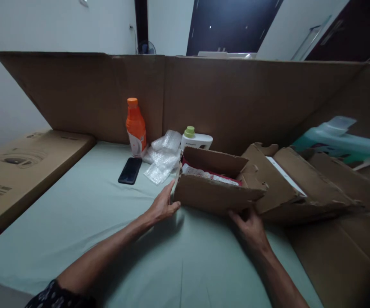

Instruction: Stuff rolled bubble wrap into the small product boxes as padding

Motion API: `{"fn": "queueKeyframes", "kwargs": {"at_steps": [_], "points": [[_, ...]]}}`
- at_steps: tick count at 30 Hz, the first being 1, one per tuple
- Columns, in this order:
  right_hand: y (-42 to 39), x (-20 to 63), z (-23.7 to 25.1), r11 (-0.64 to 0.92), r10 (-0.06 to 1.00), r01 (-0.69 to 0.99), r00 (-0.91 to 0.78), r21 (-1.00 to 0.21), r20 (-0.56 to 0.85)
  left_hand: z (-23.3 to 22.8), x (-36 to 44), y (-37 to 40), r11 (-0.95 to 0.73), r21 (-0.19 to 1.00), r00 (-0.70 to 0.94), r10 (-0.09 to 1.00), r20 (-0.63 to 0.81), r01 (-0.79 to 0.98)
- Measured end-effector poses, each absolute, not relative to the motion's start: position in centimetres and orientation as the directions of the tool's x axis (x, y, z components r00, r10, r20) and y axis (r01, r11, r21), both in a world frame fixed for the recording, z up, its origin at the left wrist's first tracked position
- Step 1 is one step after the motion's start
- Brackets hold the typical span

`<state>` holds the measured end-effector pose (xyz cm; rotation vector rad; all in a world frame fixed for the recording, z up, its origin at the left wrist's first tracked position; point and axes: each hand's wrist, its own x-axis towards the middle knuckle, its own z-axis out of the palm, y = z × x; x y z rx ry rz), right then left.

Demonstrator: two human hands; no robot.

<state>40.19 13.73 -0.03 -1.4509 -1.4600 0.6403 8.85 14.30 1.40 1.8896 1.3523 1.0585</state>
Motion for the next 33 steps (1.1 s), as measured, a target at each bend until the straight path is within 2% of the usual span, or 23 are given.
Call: {"fn": "queueKeyframes", "kwargs": {"at_steps": [3,7,11,16,20,23,26,29,31,33], "points": [[13.1,40.4,-2.4,0.071,0.954,0.401,0.240,-0.913,0.179,1.8,6.5,15.7,-0.314,0.764,0.113,0.945,0.306,0.564],[12.3,40.8,-4.2,-0.048,0.945,0.403,0.314,-0.914,0.089,3.6,4.3,20.3,-0.304,0.675,0.033,0.923,0.383,0.672],[12.5,41.0,-4.4,-0.067,0.947,0.476,0.308,-0.877,0.095,5.6,5.0,27.5,-0.285,0.625,-0.043,0.889,0.455,0.727],[12.3,41.3,-4.5,-0.015,0.955,0.528,0.260,-0.849,0.145,7.4,6.4,33.6,-0.267,0.689,-0.168,0.853,0.494,0.674],[12.3,41.4,-4.5,-0.008,0.965,0.525,0.227,-0.851,0.131,9.7,4.5,31.4,-0.236,0.818,-0.374,0.799,0.471,0.524],[12.6,41.4,-4.6,0.008,0.963,0.522,0.226,-0.853,0.148,10.5,1.0,24.1,-0.202,0.909,-0.473,0.801,0.368,0.365],[13.1,41.3,-4.8,0.024,0.958,0.521,0.232,-0.853,0.169,8.8,-1.8,14.5,-0.094,0.968,-0.477,0.857,0.198,0.232],[13.4,41.0,-4.5,0.038,0.957,0.522,0.226,-0.852,0.181,5.6,-2.3,6.7,0.103,0.994,-0.359,0.929,-0.086,0.029],[13.5,40.7,-4.0,0.061,0.956,0.527,0.212,-0.847,0.201,4.0,-1.6,3.5,0.269,0.958,-0.224,0.932,-0.285,-0.098],[13.7,40.4,-3.3,0.090,0.960,0.537,0.178,-0.839,0.217,3.2,-0.6,1.9,0.377,0.915,-0.123,0.911,-0.394,-0.145]]}}
